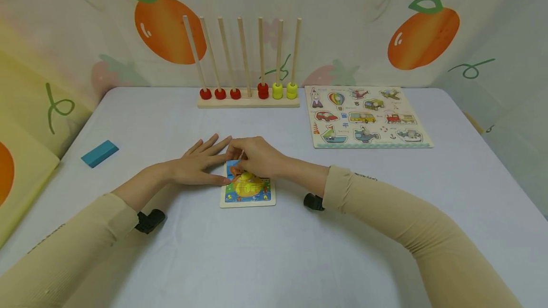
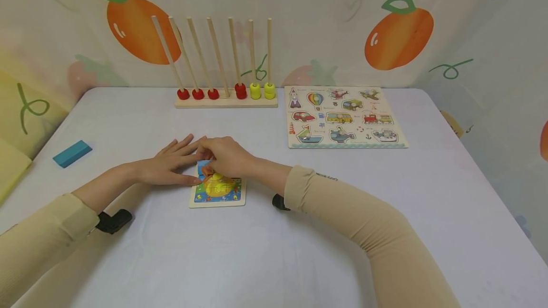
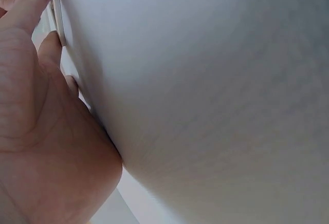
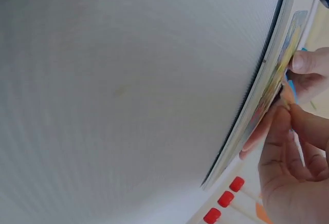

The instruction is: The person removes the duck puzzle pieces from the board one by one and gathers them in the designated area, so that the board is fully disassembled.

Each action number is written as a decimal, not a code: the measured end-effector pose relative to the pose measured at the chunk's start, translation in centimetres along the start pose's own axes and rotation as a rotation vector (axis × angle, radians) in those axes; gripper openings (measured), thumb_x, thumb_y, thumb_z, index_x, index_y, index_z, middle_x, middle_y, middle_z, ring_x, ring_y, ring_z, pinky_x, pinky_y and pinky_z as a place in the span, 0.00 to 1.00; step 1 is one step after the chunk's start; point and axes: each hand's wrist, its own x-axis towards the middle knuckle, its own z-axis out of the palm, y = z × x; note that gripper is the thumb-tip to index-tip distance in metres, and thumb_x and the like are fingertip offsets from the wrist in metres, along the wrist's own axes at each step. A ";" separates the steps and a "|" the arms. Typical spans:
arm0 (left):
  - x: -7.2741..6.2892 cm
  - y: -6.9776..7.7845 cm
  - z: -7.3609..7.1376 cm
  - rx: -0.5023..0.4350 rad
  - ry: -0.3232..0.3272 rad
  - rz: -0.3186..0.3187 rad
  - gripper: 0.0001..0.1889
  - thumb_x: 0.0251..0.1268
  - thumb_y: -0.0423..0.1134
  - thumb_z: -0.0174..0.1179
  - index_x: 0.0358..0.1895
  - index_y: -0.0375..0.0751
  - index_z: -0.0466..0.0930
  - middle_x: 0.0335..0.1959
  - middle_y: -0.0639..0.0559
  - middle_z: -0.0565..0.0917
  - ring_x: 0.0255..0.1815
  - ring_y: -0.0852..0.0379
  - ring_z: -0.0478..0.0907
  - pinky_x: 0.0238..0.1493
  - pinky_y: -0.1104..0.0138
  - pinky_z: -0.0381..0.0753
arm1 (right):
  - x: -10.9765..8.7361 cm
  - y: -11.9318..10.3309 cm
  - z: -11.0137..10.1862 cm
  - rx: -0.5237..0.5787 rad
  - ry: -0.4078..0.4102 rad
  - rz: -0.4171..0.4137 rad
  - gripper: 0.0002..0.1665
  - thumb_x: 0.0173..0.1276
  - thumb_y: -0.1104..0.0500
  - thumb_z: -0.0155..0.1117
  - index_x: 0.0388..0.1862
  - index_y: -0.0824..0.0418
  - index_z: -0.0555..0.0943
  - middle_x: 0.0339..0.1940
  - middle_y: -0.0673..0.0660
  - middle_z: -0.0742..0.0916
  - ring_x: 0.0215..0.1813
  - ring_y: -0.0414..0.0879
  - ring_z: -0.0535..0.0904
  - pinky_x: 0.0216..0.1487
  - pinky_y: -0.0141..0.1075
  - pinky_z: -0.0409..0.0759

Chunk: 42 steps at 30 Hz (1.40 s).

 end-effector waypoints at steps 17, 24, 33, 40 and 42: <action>0.3 -0.2 0.1 0.007 0.000 0.011 0.42 0.64 0.62 0.58 0.78 0.51 0.56 0.84 0.47 0.37 0.83 0.37 0.24 0.77 0.35 0.23 | -0.6 0.4 -1.7 0.086 0.020 -0.009 0.11 0.68 0.60 0.67 0.48 0.59 0.82 0.43 0.54 0.89 0.45 0.43 0.83 0.51 0.29 0.82; 0.4 -0.2 0.3 0.039 0.000 0.006 0.41 0.65 0.62 0.57 0.78 0.59 0.53 0.84 0.48 0.37 0.83 0.36 0.25 0.77 0.34 0.24 | -1.4 1.6 -3.1 0.061 0.039 0.024 0.14 0.67 0.58 0.68 0.50 0.57 0.83 0.45 0.53 0.90 0.44 0.43 0.84 0.49 0.31 0.82; 0.6 0.0 0.4 0.046 -0.009 -0.016 0.42 0.62 0.64 0.57 0.78 0.62 0.53 0.84 0.47 0.38 0.83 0.34 0.26 0.76 0.33 0.24 | -2.9 3.1 -5.1 0.066 0.085 0.074 0.13 0.68 0.62 0.65 0.51 0.58 0.83 0.45 0.55 0.89 0.41 0.45 0.83 0.42 0.31 0.81; 0.5 -0.1 0.4 0.038 -0.004 0.003 0.41 0.62 0.63 0.58 0.78 0.62 0.54 0.84 0.46 0.38 0.83 0.34 0.25 0.76 0.33 0.24 | -4.1 4.4 -6.2 0.063 0.102 0.133 0.12 0.68 0.62 0.65 0.50 0.57 0.83 0.42 0.54 0.87 0.37 0.45 0.82 0.37 0.30 0.79; 0.5 -0.2 0.4 0.035 -0.001 0.014 0.40 0.63 0.63 0.58 0.77 0.63 0.55 0.84 0.46 0.38 0.83 0.34 0.25 0.76 0.33 0.24 | -4.4 4.8 -6.4 0.059 0.104 0.139 0.12 0.67 0.62 0.65 0.50 0.57 0.83 0.41 0.54 0.87 0.37 0.45 0.82 0.37 0.31 0.79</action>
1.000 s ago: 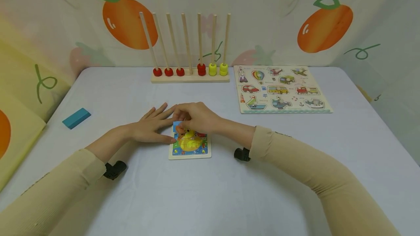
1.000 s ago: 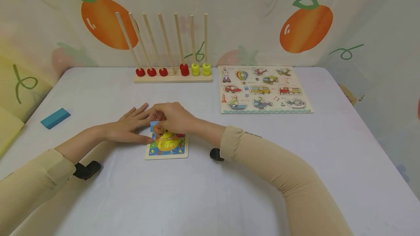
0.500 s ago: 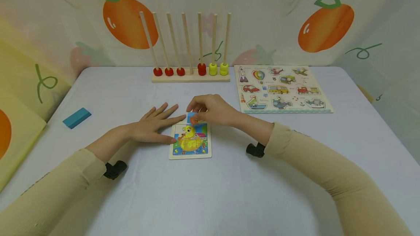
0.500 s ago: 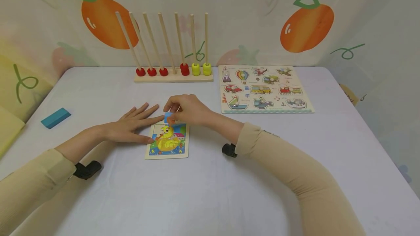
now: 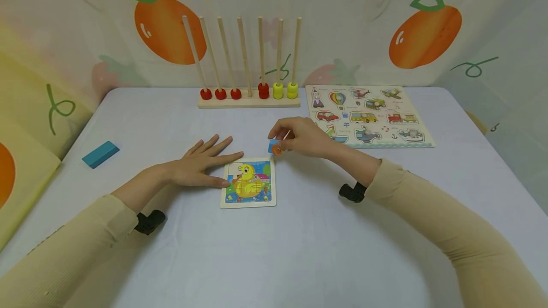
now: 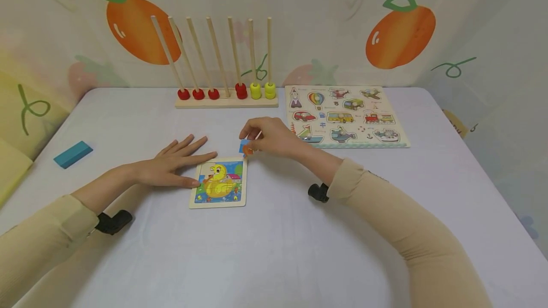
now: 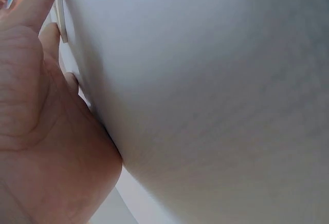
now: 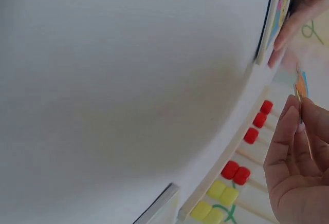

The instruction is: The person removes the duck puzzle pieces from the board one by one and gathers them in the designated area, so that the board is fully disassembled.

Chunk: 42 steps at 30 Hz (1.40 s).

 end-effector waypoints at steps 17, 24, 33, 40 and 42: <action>-0.5 -0.1 -0.3 -0.061 -0.009 0.034 0.36 0.64 0.59 0.61 0.75 0.64 0.60 0.84 0.44 0.36 0.82 0.34 0.24 0.76 0.33 0.23 | -1.5 2.4 -0.8 0.027 -0.052 0.055 0.10 0.65 0.65 0.67 0.45 0.59 0.85 0.38 0.56 0.86 0.36 0.46 0.80 0.39 0.31 0.79; -0.4 -0.3 -0.1 -0.052 -0.007 0.008 0.40 0.59 0.60 0.64 0.75 0.66 0.60 0.84 0.47 0.37 0.83 0.36 0.24 0.77 0.34 0.24 | -1.4 2.7 -0.4 0.037 -0.101 0.074 0.11 0.64 0.65 0.68 0.45 0.59 0.86 0.36 0.55 0.85 0.37 0.45 0.80 0.40 0.31 0.79; -0.3 -0.2 -0.1 -0.052 -0.003 0.007 0.41 0.57 0.61 0.65 0.75 0.66 0.60 0.84 0.46 0.38 0.83 0.35 0.25 0.77 0.34 0.25 | -1.0 2.6 0.0 0.025 -0.121 0.091 0.10 0.63 0.64 0.69 0.44 0.57 0.87 0.34 0.54 0.84 0.37 0.45 0.80 0.38 0.29 0.79; -0.3 -0.1 -0.2 -0.056 -0.007 0.000 0.41 0.57 0.61 0.65 0.75 0.66 0.60 0.84 0.46 0.38 0.83 0.35 0.25 0.77 0.34 0.25 | -1.1 2.4 0.1 -0.002 -0.127 0.090 0.11 0.63 0.64 0.69 0.44 0.58 0.88 0.31 0.53 0.84 0.34 0.43 0.77 0.34 0.29 0.76; -0.3 -0.2 -0.2 -0.054 -0.008 -0.002 0.41 0.57 0.61 0.65 0.75 0.66 0.60 0.84 0.47 0.37 0.83 0.35 0.25 0.77 0.35 0.25 | -1.1 2.5 0.2 0.000 -0.132 0.099 0.10 0.64 0.64 0.68 0.45 0.58 0.88 0.31 0.53 0.84 0.33 0.42 0.77 0.33 0.29 0.75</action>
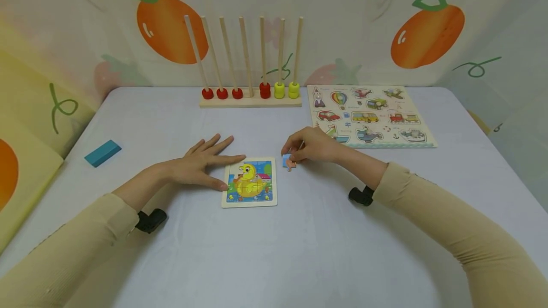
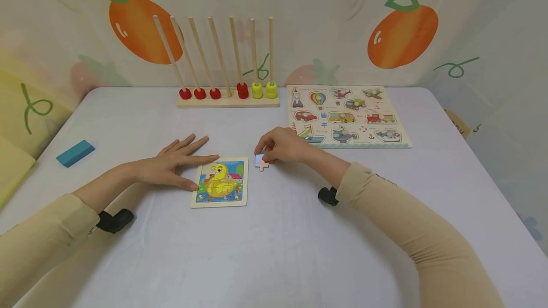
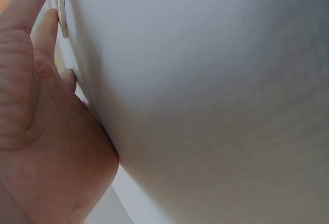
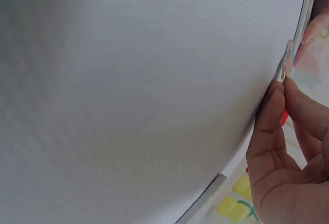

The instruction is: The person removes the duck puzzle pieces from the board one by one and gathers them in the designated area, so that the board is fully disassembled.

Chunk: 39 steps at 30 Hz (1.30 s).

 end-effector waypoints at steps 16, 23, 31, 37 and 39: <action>0.0 0.0 0.0 -0.003 0.010 0.011 0.41 0.57 0.62 0.65 0.75 0.66 0.60 0.84 0.45 0.38 0.83 0.34 0.26 0.76 0.33 0.26 | 0.1 -0.3 0.6 -0.032 0.021 0.009 0.09 0.65 0.64 0.68 0.43 0.57 0.88 0.28 0.54 0.85 0.31 0.42 0.75 0.32 0.28 0.72; 0.1 -0.2 0.1 0.004 0.006 0.003 0.41 0.56 0.62 0.65 0.75 0.68 0.60 0.84 0.47 0.38 0.83 0.35 0.25 0.77 0.34 0.26 | 0.2 -0.2 0.7 -0.033 0.025 0.017 0.08 0.65 0.64 0.67 0.42 0.58 0.88 0.26 0.52 0.83 0.29 0.42 0.74 0.30 0.28 0.71; 0.3 -0.3 0.2 0.000 0.001 -0.001 0.42 0.56 0.62 0.65 0.75 0.68 0.59 0.84 0.48 0.37 0.83 0.36 0.25 0.77 0.34 0.25 | 0.1 -0.1 0.7 -0.063 0.018 0.015 0.11 0.61 0.58 0.73 0.44 0.56 0.86 0.30 0.51 0.83 0.31 0.42 0.75 0.34 0.29 0.72; 0.3 -0.2 0.2 0.006 0.000 -0.002 0.42 0.57 0.62 0.65 0.75 0.67 0.59 0.84 0.48 0.37 0.83 0.36 0.25 0.77 0.35 0.26 | 0.0 -0.1 0.6 -0.080 -0.024 -0.011 0.21 0.52 0.56 0.78 0.47 0.55 0.84 0.36 0.52 0.83 0.34 0.43 0.75 0.38 0.31 0.74; 0.3 -0.2 0.2 0.009 0.000 -0.005 0.42 0.57 0.61 0.66 0.75 0.67 0.59 0.84 0.48 0.37 0.83 0.36 0.25 0.77 0.35 0.26 | -0.1 -0.2 0.6 -0.073 -0.033 -0.018 0.22 0.51 0.58 0.78 0.47 0.56 0.84 0.36 0.53 0.82 0.34 0.43 0.76 0.38 0.31 0.74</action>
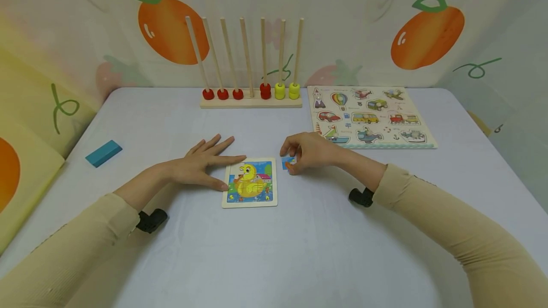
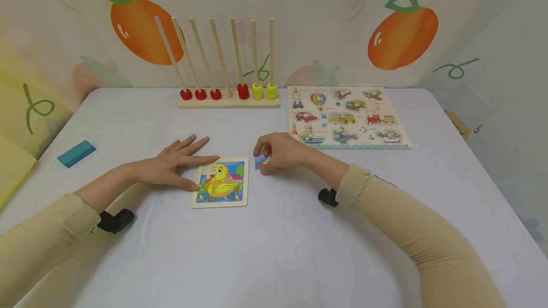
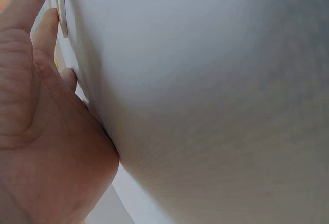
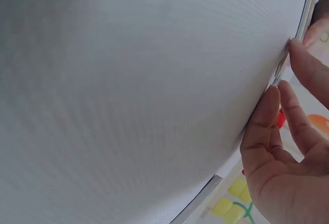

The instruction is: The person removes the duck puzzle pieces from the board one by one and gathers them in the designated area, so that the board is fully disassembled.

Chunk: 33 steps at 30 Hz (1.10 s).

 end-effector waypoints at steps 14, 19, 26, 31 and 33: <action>-0.1 0.2 -0.1 -0.008 0.006 0.009 0.41 0.56 0.61 0.66 0.75 0.67 0.60 0.84 0.46 0.38 0.83 0.35 0.26 0.77 0.34 0.26 | 0.0 0.0 0.1 0.006 0.000 -0.017 0.21 0.52 0.59 0.78 0.46 0.57 0.83 0.36 0.54 0.82 0.34 0.43 0.76 0.38 0.31 0.75; -0.1 0.1 -0.1 -0.005 0.009 0.017 0.41 0.56 0.62 0.66 0.75 0.67 0.60 0.84 0.46 0.38 0.83 0.34 0.26 0.76 0.33 0.26 | 0.0 0.0 0.1 0.012 0.000 -0.021 0.21 0.53 0.58 0.78 0.46 0.57 0.83 0.36 0.54 0.82 0.35 0.44 0.75 0.39 0.31 0.75; -0.1 0.0 -0.1 -0.002 0.013 0.018 0.41 0.56 0.62 0.65 0.75 0.66 0.60 0.84 0.46 0.38 0.83 0.34 0.25 0.76 0.33 0.25 | 0.0 0.0 0.1 0.005 0.018 -0.036 0.19 0.55 0.57 0.77 0.47 0.57 0.83 0.38 0.54 0.82 0.37 0.45 0.76 0.40 0.32 0.75; -0.1 -0.1 0.0 0.003 0.012 0.014 0.41 0.56 0.62 0.65 0.75 0.67 0.60 0.84 0.47 0.38 0.83 0.35 0.25 0.77 0.33 0.25 | 0.1 -0.1 0.1 0.000 0.042 -0.046 0.19 0.56 0.57 0.76 0.47 0.56 0.84 0.40 0.55 0.83 0.38 0.46 0.77 0.39 0.32 0.76; -0.1 -0.1 0.0 0.000 0.012 0.016 0.42 0.56 0.62 0.65 0.75 0.67 0.60 0.84 0.47 0.38 0.83 0.35 0.25 0.76 0.33 0.25 | 0.2 -0.2 0.0 0.004 0.049 -0.045 0.18 0.57 0.58 0.76 0.47 0.55 0.83 0.40 0.55 0.83 0.37 0.45 0.77 0.38 0.32 0.76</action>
